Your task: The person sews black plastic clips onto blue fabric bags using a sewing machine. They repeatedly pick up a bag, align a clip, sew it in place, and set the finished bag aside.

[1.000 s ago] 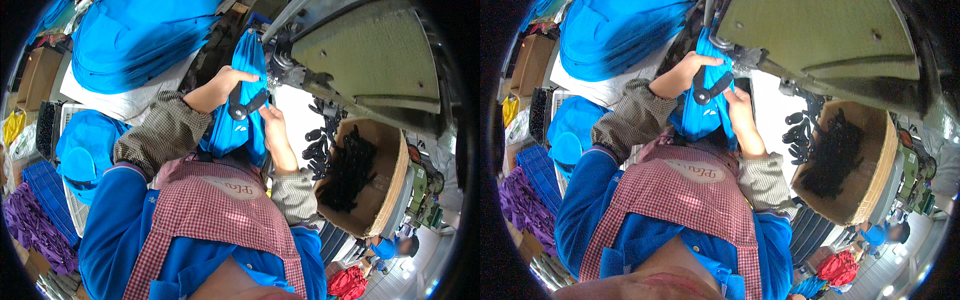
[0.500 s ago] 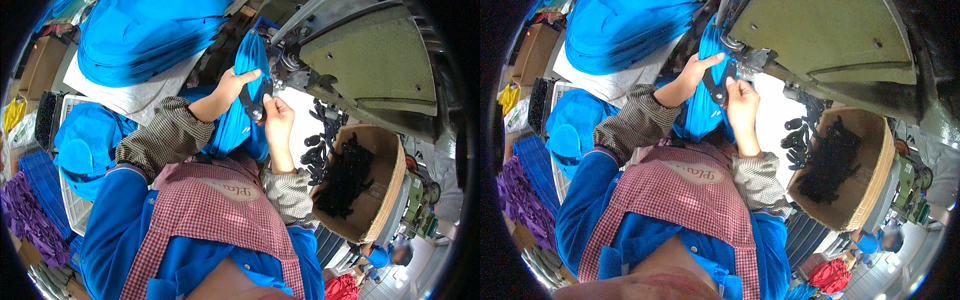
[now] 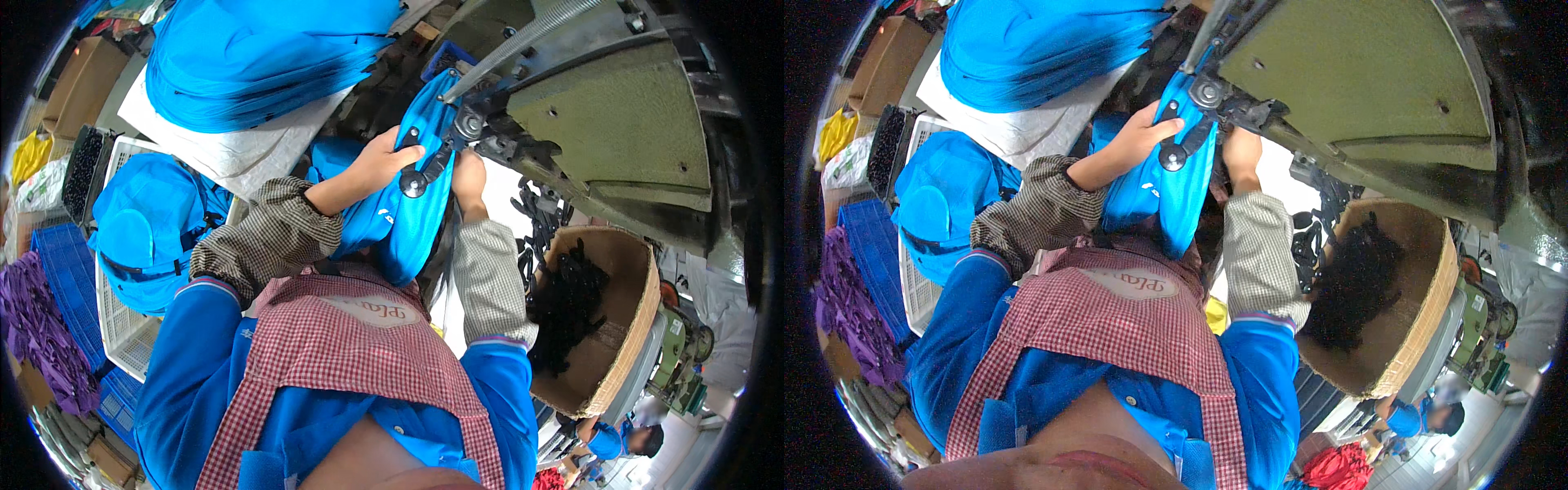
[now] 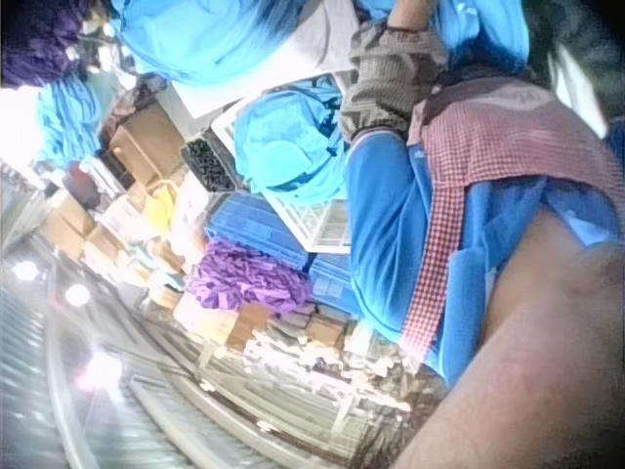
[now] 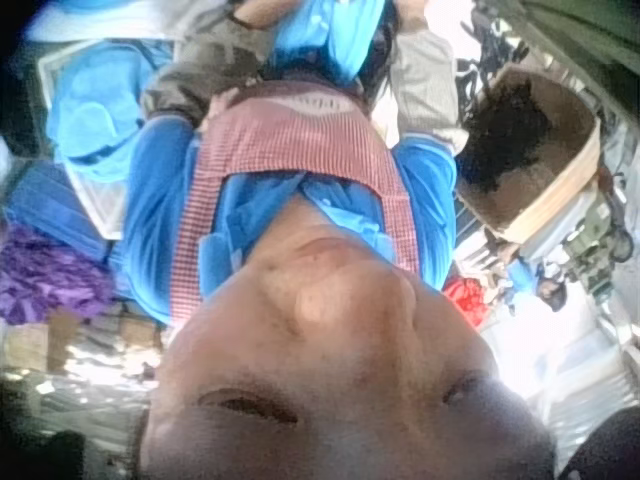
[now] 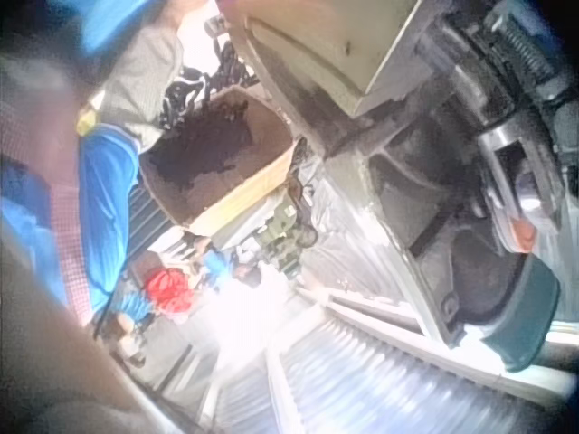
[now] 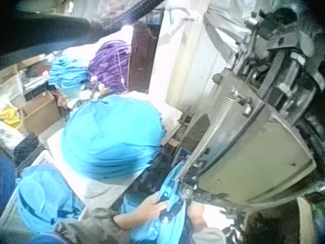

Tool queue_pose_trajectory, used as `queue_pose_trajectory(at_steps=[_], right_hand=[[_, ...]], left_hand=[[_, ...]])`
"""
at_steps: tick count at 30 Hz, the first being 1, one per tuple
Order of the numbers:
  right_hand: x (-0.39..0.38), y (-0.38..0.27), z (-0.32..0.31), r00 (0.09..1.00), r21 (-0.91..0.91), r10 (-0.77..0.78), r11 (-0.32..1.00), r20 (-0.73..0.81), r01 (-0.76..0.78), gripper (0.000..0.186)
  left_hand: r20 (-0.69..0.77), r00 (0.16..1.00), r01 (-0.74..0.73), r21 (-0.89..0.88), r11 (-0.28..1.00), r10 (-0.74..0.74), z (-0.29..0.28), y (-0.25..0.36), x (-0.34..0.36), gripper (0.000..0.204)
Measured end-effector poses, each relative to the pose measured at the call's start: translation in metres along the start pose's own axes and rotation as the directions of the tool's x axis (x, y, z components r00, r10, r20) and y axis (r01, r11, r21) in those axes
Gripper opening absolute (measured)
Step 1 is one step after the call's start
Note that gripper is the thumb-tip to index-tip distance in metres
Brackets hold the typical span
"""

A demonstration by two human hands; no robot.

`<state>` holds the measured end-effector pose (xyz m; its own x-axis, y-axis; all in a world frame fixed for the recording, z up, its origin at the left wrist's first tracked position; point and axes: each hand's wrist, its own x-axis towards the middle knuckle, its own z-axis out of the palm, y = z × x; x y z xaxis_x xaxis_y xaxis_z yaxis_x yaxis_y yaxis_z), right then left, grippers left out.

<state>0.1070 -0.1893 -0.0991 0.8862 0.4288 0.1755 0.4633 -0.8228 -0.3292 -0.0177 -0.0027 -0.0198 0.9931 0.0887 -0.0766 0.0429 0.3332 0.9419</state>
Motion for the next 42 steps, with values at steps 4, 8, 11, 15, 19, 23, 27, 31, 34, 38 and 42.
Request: queue_pose_trajectory(at_steps=[4, 8, 11, 15, 19, 23, 27, 31, 34, 38, 42], right_hand=[[0.021, 0.0, 0.024, 0.962, 0.159, 0.161, 0.967, 0.221, -0.198, 0.033], [0.023, 0.015, 0.031, 0.987, 0.236, 0.036, 0.969, 0.159, -0.074, 0.027], [0.02, 0.02, 0.023, 0.999, 0.053, -0.015, 0.998, -0.03, 0.017, 0.015], [0.024, 0.038, 0.031, 0.994, 0.024, -0.108, 0.994, -0.022, 0.108, 0.019], [0.021, 0.033, 0.023, 0.995, 0.152, -0.09, 0.985, 0.05, 0.082, 0.014], [0.022, 0.046, 0.035, 0.997, 0.436, -0.014, 0.9, 0.073, -0.019, 0.013], [0.019, 0.039, 0.032, 0.999, 0.709, 0.039, 0.704, 0.02, -0.041, 0.011], [0.003, -0.028, -0.03, 0.93, 0.921, 0.145, 0.157, 0.336, -0.357, 0.009], [-0.008, -0.081, -0.082, 0.848, 0.844, 0.073, -0.178, 0.525, -0.507, 0.009], [-0.008, -0.083, -0.097, 0.88, 0.894, 0.163, -0.034, 0.446, -0.447, 0.013], [-0.006, -0.099, -0.105, 0.885, 0.867, 0.248, 0.219, 0.394, -0.447, 0.015]], left_hand=[[-0.047, 0.999, -0.024, 0.072, 0.997, 0.028, -0.006, -0.011, 0.002, 0.02], [-0.194, 0.944, -0.216, 0.244, 0.945, 0.266, -0.003, 0.026, -0.043, 0.038], [-0.297, 0.945, -0.035, 0.332, 0.943, 0.14, -0.073, 0.033, -0.089, 0.04], [-0.597, 0.781, 0.386, 0.235, 0.892, -0.181, -0.144, 0.168, -0.193, 0.042], [-0.776, 0.627, 0.381, 0.385, 0.841, 0.07, -0.088, 0.307, -0.292, 0.04], [-0.534, 0.725, 0.41, 0.842, 0.35, 0.435, -0.082, 0.322, -0.357, 0.042], [-0.457, 0.866, 0.499, 0.777, -0.382, 0.202, -0.133, 0.181, -0.342, 0.047], [-0.764, 0.645, 0.69, 0.564, -0.455, 0.03, -0.247, -0.003, -0.358, 0.042], [-0.23, 0.926, 0.221, 0.973, 0.063, 0.299, -0.226, -0.003, -0.218, 0.035], [0.239, 0.76, -0.054, 0.95, -0.307, 0.604, -0.19, 0.038, -0.028, 0.023], [0.072, 0.858, 0.196, 0.869, -0.454, 0.508, -0.195, 0.017, 0.049, 0.008]])
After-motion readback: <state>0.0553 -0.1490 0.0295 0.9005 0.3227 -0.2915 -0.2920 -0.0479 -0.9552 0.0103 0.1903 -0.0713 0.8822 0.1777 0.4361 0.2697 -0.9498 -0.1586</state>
